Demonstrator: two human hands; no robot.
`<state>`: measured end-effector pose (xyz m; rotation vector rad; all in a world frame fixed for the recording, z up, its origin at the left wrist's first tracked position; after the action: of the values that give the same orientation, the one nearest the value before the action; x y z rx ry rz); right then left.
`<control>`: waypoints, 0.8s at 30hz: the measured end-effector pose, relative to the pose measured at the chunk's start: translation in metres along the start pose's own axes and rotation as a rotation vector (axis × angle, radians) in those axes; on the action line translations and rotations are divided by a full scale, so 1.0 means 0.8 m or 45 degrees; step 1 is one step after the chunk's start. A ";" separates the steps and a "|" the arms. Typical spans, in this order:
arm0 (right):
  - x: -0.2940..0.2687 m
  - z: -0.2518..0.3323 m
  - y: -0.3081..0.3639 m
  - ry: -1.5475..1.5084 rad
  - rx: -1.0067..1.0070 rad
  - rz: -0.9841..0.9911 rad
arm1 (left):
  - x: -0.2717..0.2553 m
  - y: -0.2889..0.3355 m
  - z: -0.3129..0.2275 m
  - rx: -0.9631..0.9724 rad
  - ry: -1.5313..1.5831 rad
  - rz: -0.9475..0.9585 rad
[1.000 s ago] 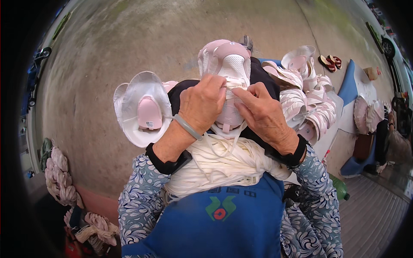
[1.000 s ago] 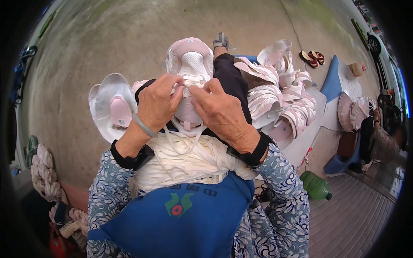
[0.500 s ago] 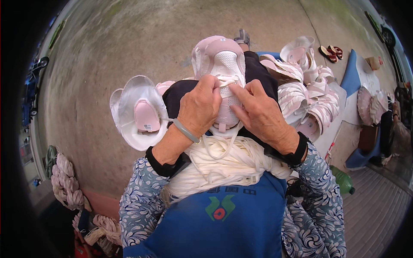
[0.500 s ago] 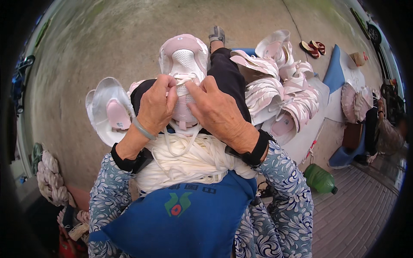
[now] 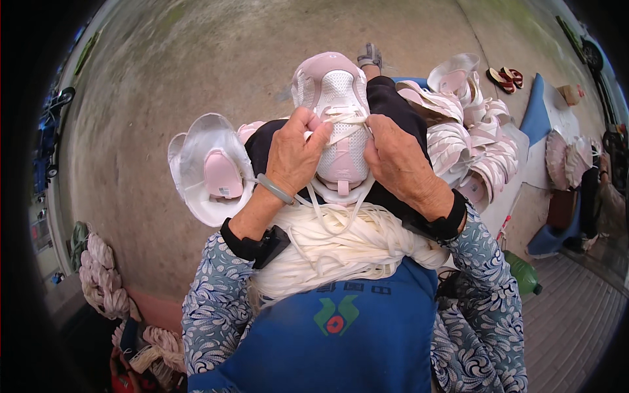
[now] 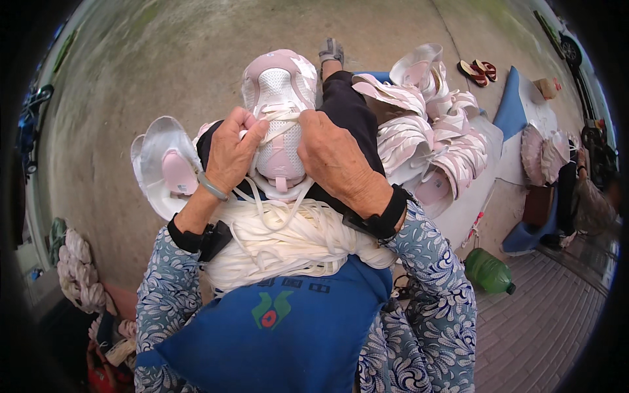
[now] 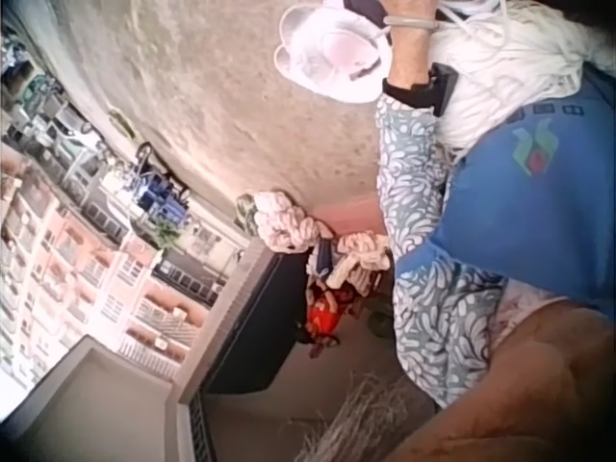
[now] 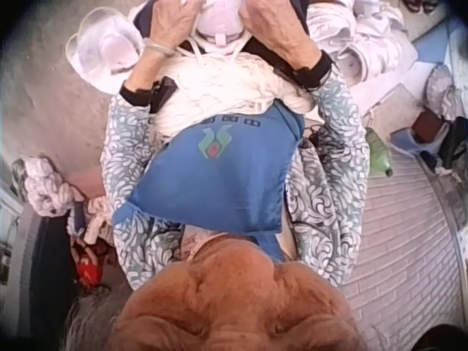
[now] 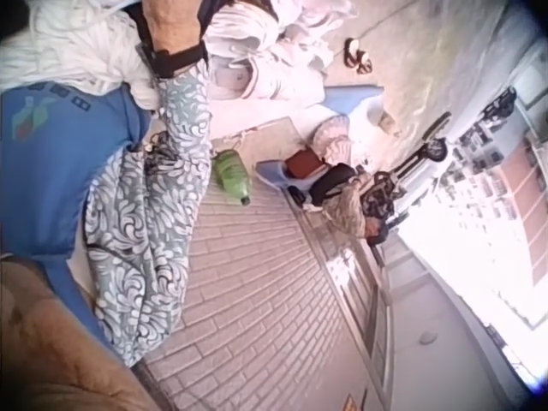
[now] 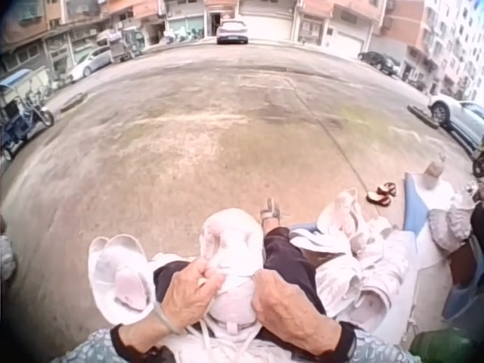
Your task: The recorder is lacing a pair of pink and white athletic shoes, threading the laces through the eyelets and securing the tongue.
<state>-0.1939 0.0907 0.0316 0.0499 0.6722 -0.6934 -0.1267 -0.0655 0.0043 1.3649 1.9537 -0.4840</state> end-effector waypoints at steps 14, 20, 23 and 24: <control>0.000 0.003 0.013 0.026 0.004 0.055 | -0.030 0.083 -0.027 0.230 -0.149 0.134; 0.014 0.011 0.014 0.167 0.058 0.167 | 0.008 0.102 -0.032 0.257 -0.212 0.281; 0.029 0.018 0.017 0.447 -0.011 0.152 | 0.032 0.110 -0.050 0.321 -0.382 0.441; 0.027 0.017 0.016 0.452 -0.019 0.145 | 0.032 0.112 -0.052 0.326 -0.385 0.431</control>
<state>-0.1664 0.0852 0.0276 0.1993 1.0072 -0.5741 -0.0629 0.0122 0.0227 1.6361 1.4191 -0.7453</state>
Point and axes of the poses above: each hand's wrist, its own y-axis away from the middle knuckle, its own x-axis out of the palm, z = x × y, the point moved 6 cm from there along -y, towards the middle knuckle, and after that the axes turned 14 degrees about -y, right-handed, at the moved point
